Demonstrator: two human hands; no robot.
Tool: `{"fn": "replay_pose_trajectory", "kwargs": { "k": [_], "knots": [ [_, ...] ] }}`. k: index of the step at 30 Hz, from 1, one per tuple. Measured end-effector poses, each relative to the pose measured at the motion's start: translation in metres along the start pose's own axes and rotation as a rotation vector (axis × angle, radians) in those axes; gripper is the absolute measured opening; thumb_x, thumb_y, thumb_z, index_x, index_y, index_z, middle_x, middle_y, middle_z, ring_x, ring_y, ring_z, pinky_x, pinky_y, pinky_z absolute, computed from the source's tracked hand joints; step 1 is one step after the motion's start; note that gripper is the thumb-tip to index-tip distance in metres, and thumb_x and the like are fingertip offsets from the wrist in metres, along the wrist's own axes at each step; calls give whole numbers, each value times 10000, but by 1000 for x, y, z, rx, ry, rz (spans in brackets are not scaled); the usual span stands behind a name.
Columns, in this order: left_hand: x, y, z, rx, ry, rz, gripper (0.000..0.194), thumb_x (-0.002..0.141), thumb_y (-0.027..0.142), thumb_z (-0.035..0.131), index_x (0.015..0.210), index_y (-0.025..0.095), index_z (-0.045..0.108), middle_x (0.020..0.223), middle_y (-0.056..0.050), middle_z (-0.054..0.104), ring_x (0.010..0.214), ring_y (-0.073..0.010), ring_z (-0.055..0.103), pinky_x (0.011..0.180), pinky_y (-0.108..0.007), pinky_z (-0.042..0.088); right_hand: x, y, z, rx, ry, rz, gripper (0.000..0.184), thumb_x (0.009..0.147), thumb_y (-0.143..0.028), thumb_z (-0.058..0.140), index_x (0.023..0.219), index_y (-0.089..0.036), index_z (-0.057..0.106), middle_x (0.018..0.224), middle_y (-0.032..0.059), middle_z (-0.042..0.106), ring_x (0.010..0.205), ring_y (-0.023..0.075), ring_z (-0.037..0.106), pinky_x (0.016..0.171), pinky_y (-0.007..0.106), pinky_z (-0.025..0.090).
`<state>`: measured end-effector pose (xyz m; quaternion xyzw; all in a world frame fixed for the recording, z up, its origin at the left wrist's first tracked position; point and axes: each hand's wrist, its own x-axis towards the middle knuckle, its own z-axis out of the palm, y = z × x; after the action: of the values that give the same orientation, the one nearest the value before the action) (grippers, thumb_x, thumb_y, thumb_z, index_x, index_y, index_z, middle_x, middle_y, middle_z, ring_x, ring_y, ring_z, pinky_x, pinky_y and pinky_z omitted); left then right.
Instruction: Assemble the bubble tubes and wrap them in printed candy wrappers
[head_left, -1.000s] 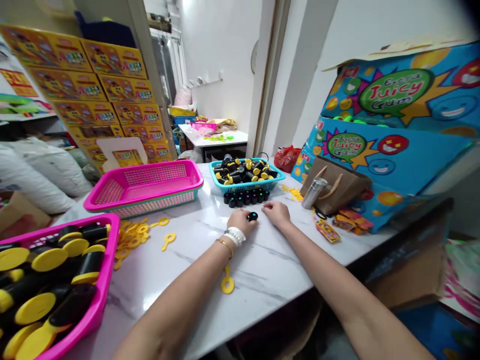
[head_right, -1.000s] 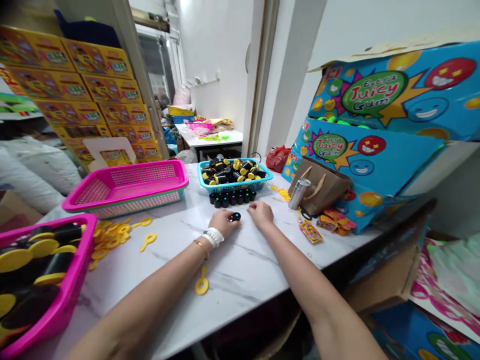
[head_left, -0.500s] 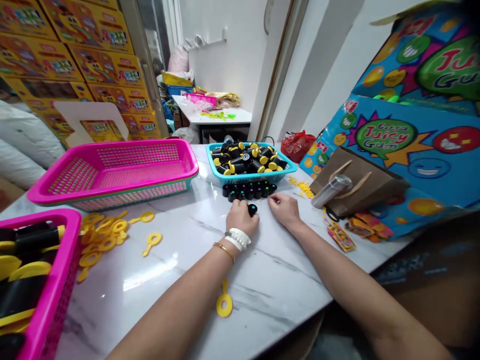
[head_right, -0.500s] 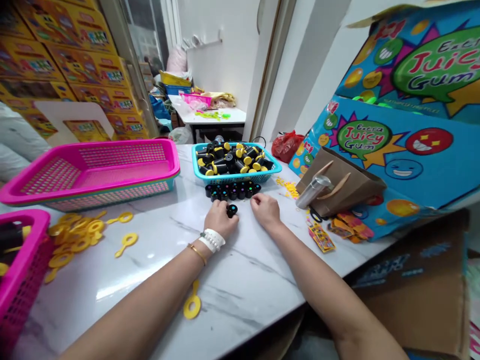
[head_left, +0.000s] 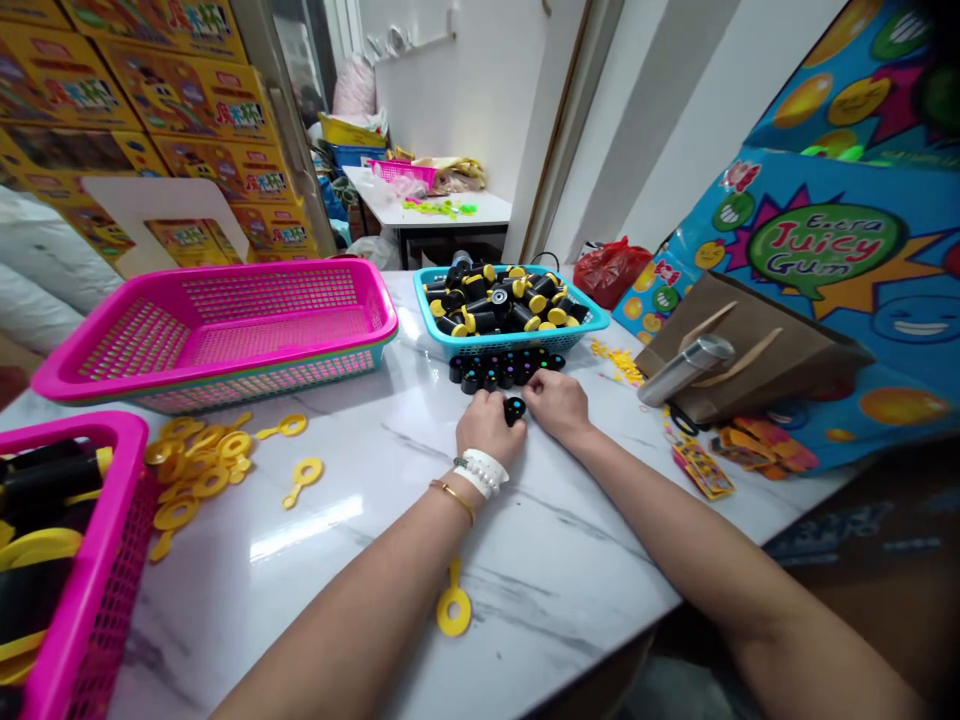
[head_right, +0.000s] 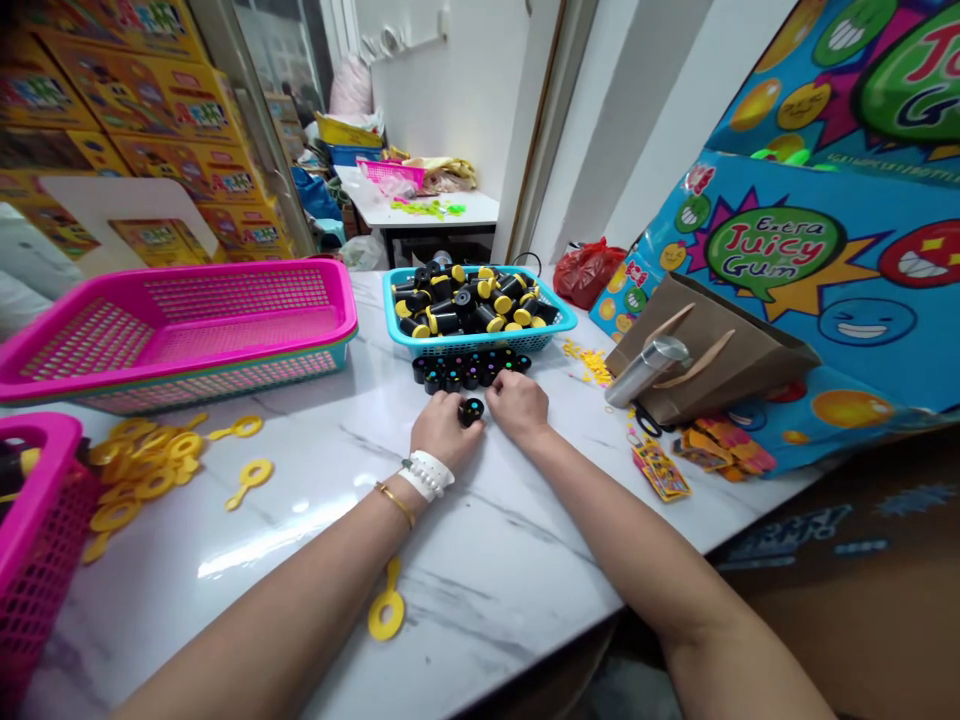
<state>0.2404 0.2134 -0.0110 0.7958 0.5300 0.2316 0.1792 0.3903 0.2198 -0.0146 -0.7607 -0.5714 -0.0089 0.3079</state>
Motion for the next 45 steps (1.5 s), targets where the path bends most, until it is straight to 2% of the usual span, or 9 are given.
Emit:
{"fn": "replay_pose_trajectory", "kwargs": {
  "k": [8,12,16,19,24,30,36,41,45],
  "knots": [
    [0,2,-3,-12,-33,16,259,792,361,658,1022,251,703,987,-37,627,887,-204,633,696,-286,459,-19,1,-33,337,-96,-197,197,835,-327,587,848,-178,716,707,18,689,606,133,598,579,224,468],
    [0,4,-7,-20,-34,37,231,836,363,609,1001,241,715,941,-40,629,852,-198,632,673,-285,440,-24,-9,-35,355,-153,-315,99,790,-214,633,818,-185,723,646,-11,646,579,111,565,570,210,448],
    [3,2,-8,-10,-33,56,255,833,363,605,1012,220,715,918,-44,631,843,-204,633,670,-289,434,-21,-6,-36,313,-189,-329,171,747,-171,667,890,-222,746,649,-43,652,560,95,571,563,189,455],
    [4,1,-7,8,-33,52,257,809,355,622,1001,213,716,940,-46,639,871,-212,632,689,-290,437,-8,15,-41,230,-113,-219,141,811,-251,636,881,-228,755,728,-16,694,639,122,617,640,217,491],
    [3,1,-5,19,-44,40,254,803,369,625,986,220,717,973,-44,645,873,-214,632,676,-295,434,29,76,-47,-9,127,136,239,877,-216,537,990,-149,736,1086,141,667,1020,270,622,900,382,471],
    [4,3,-8,16,-50,45,262,807,370,629,990,204,716,960,-50,642,880,-226,633,677,-306,437,47,110,-38,-109,55,290,181,910,-319,632,961,-150,671,1072,65,669,1005,211,626,912,434,495],
    [2,4,-7,-6,-47,39,263,800,354,649,1004,204,721,967,-51,645,882,-220,633,697,-301,448,34,87,-40,52,65,248,183,869,-314,643,848,-135,674,894,96,685,897,222,642,837,405,517],
    [1,2,-5,-55,-23,17,290,796,299,657,1079,278,715,1028,-19,647,909,-189,637,714,-271,459,7,38,-41,408,-96,-33,250,809,-396,642,941,-184,656,769,20,679,595,143,600,562,273,512],
    [1,0,-3,-75,-19,5,284,799,295,655,1075,302,719,1007,-18,642,899,-190,635,713,-270,460,-11,12,-42,562,-203,-212,202,791,-380,686,872,-197,657,761,3,673,576,109,562,542,230,468]
  ]
}}
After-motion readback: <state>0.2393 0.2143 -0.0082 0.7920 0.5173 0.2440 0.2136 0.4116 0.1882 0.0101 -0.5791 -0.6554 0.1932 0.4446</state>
